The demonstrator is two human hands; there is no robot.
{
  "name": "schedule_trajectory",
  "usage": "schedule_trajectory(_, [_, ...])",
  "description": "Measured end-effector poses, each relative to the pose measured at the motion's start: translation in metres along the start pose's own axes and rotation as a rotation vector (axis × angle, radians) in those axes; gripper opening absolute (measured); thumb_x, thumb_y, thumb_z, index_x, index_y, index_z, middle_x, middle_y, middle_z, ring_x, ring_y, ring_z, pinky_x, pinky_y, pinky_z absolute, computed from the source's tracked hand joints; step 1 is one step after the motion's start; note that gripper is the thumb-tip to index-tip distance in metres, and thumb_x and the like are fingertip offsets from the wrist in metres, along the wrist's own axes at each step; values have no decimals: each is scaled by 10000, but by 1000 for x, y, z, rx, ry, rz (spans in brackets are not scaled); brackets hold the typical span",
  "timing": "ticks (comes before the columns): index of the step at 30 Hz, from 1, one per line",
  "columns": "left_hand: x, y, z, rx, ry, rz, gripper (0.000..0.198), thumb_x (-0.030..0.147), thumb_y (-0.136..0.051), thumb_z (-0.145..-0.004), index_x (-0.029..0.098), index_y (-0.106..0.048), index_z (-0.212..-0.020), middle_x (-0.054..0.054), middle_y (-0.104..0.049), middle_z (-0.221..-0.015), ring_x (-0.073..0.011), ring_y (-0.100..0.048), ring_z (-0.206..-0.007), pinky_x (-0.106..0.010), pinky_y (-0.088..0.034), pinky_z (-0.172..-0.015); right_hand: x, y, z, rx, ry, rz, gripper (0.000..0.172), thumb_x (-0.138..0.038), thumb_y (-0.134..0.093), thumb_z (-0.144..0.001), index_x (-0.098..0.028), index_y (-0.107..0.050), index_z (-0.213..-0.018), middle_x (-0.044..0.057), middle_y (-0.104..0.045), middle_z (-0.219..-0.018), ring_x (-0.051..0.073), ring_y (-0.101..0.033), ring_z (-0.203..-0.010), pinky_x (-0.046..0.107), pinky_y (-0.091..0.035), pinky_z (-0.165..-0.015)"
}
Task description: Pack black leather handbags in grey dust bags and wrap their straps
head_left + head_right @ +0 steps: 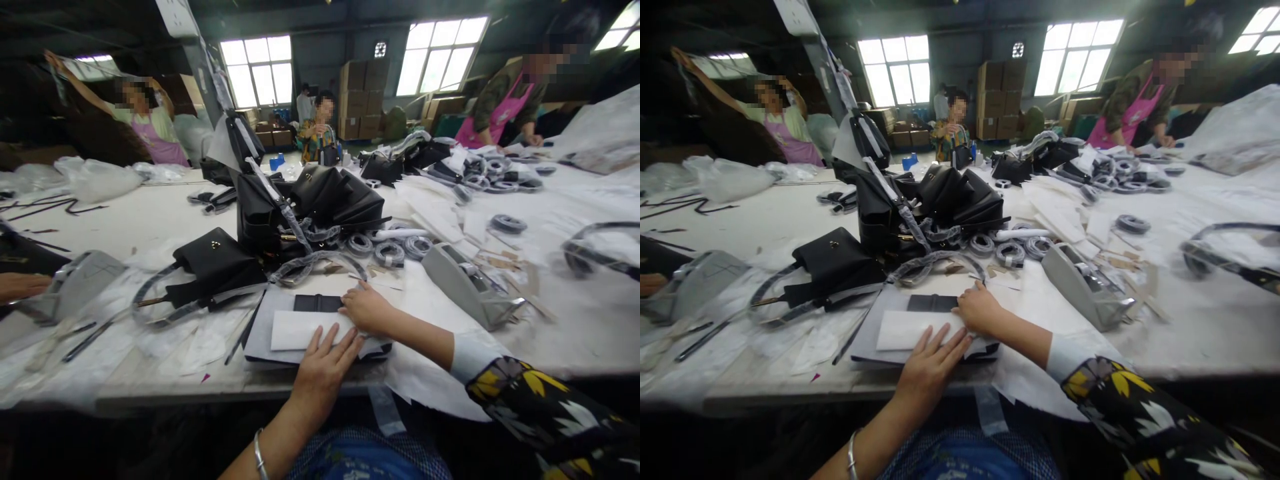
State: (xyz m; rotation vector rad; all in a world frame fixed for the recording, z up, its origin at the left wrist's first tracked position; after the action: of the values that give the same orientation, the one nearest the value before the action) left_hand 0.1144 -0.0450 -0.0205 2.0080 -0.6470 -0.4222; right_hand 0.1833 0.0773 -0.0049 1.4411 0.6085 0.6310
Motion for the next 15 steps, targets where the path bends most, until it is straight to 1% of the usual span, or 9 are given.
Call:
schedule_trajectory(2, [0,-1,1,0,-9,6,474,292,-404,-1028,340,-355,-1498,84,-462,-1506,-224,-448,-1378,-469,-378,-1148,0,-2,5,1,25,-16,323,-259,-460,-1023,-63,-708,-1085,199,-698,-1187,321,-608,-1196,538,-338,-1097])
schedule_trajectory(5, [1,-1,1,1,-18,19,481,282,-424,-1024,335,-359,-1498,49,-501,-1483,-229,-467,-1366,-478,-385,-1143,-1,-4,18,1,50,-47,307,-226,-443,-1024,-100,-691,-1153,164,-652,-1298,298,-534,-1302,522,-321,-1130])
schedule_trajectory(8, [2,1,1,-16,-20,24,502,246,-442,-1017,312,-349,-1506,10,-514,-1474,-242,-482,-1356,-496,-399,-1132,-5,1,41,61,65,-144,316,-230,-462,-1014,-121,-652,-1241,147,-631,-1338,279,-524,-1320,492,-355,-1135])
schedule_trajectory(10, [3,1,1,-33,-23,22,527,214,-454,-1008,296,-332,-1514,4,-497,-1486,-259,-476,-1361,-518,-406,-1123,-11,12,64,164,89,-268,317,-254,-474,-1013,-148,-646,-1258,124,-651,-1315,255,-561,-1286,440,-420,-1107])
schedule_trajectory(12, [3,1,1,-50,-24,24,552,184,-464,-997,290,-320,-1520,8,-471,-1503,-275,-466,-1368,-536,-407,-1118,-16,26,94,310,97,-383,311,-267,-475,-1019,-187,-633,-1275,92,-680,-1277,214,-604,-1234,393,-460,-1082])
schedule_trajectory(14, [3,1,0,-74,-16,33,566,169,-472,-990,295,-321,-1520,13,-449,-1516,-284,-449,-1381,-541,-401,-1121,-26,35,131,452,104,-400,341,-289,-503,-1014,-199,-586,-1332,86,-679,-1277,201,-600,-1238,409,-432,-1117])
schedule_trajectory(15, [3,0,0,-85,-13,39,566,165,-472,-988,297,-328,-1518,14,-442,-1520,-285,-441,-1387,-540,-396,-1125,-34,34,149,494,122,-363,388,-318,-532,-1002,-187,-554,-1367,98,-662,-1303,215,-570,-1277,446,-386,-1153])
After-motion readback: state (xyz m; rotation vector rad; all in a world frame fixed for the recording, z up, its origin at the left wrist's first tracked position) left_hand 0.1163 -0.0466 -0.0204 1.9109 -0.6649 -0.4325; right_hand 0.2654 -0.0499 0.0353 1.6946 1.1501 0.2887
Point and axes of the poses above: each hand's wrist, its own z-axis away from the middle knuckle, its own y-axis out of the back of the hand, x = y × z, the point moved 8 cm from there along -z, towards the middle knuckle
